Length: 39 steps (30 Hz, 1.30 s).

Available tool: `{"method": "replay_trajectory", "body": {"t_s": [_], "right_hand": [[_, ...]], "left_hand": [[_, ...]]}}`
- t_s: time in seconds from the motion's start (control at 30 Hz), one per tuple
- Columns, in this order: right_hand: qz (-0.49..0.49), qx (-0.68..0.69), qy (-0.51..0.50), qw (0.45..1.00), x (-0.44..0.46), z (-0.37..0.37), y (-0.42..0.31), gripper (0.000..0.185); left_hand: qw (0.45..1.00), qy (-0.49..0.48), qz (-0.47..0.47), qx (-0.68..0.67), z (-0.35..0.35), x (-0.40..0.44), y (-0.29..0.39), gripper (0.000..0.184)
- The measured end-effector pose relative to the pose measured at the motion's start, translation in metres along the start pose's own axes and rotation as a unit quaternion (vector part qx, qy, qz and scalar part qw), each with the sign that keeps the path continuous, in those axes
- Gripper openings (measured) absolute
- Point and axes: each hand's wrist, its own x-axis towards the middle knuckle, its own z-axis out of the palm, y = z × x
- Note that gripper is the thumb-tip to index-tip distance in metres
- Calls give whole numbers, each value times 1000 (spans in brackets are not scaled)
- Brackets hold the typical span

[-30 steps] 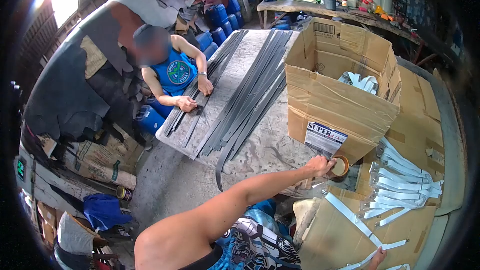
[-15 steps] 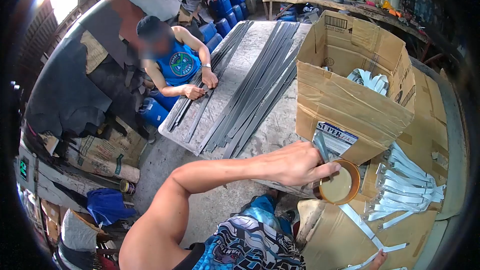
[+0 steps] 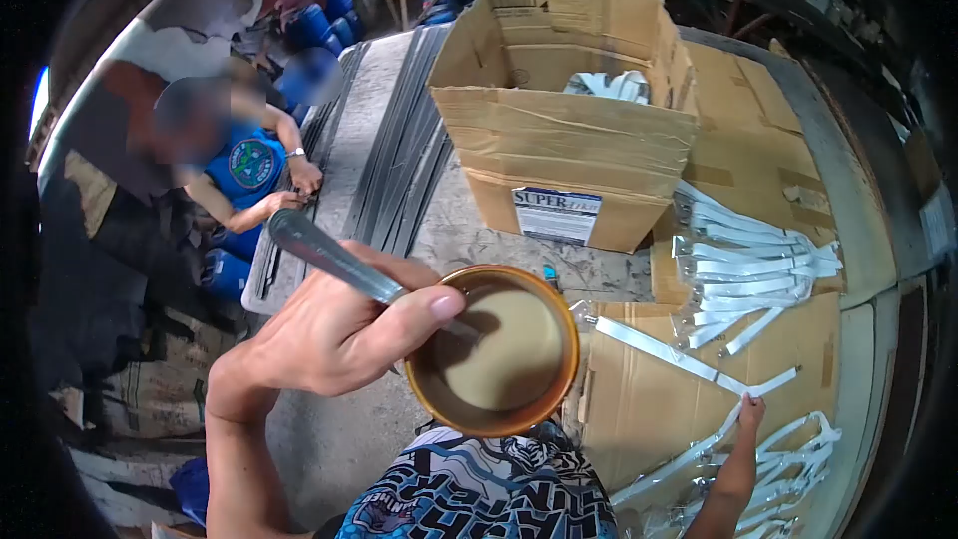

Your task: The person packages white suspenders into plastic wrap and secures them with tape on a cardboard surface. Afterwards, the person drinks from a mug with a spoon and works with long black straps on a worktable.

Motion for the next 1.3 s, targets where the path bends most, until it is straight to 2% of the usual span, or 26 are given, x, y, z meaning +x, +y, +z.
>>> {"method": "replay_trajectory", "body": {"t_s": [0.07, 0.13, 0.27, 0.33, 0.4, 0.6, 0.67, 0.73, 0.87, 1.0, 1.07, 1.13, 1.23, 1.3], "right_hand": [[2, 16, 20, 1000, 9, 13, 15, 38], [0, 21, 19, 1000, -2, 9, -2, 37], [11, 10, 11, 1000, -1, 7, -4, 35], [11, -7, 24, 1000, 1, 10, -2, 34], [16, -11, 24, 1000, 0, 8, -4, 33], [-6, -20, 36, 999, -3, 9, -9, 36], [13, 7, 27, 1000, -4, 9, -12, 37], [17, -28, 28, 999, -6, 6, -14, 34], [47, 0, 13, 999, -12, 4, -28, 33], [35, -38, 38, 998, -8, 9, -22, 33], [40, -46, 39, 997, -5, 11, -17, 34], [46, -28, 44, 998, 1, 18, -4, 34], [31, -27, 61, 997, -2, 19, -3, 34], [17, -32, 76, 996, -3, 21, -3, 35]], "left_hand": [[1000, -11, -8, 20, 0, -2, 7, 41], [999, -25, -24, 24, 0, -5, 16, 43], [995, -28, 63, 66, 1, -10, 24, 46], [995, 16, 82, 47, 8, -17, 28, 48], [998, -25, 52, 19, 4, -17, 38, 49], [993, -78, 89, -12, -5, -20, 44, 47], [994, -47, 103, 0, 0, -23, 49, 46], [995, -25, 100, 1, 4, -27, 50, 46], [996, -32, 84, -13, 3, -28, 52, 45], [992, -53, 111, 36, 3, -28, 42, 45], [990, 16, 139, 20, 11, -30, 40, 46], [987, -54, 143, 55, 5, -31, 40, 25], [987, -23, 152, 39, 10, -29, 41, 27], [987, 22, 156, 7, 16, -26, 42, 39]]}}
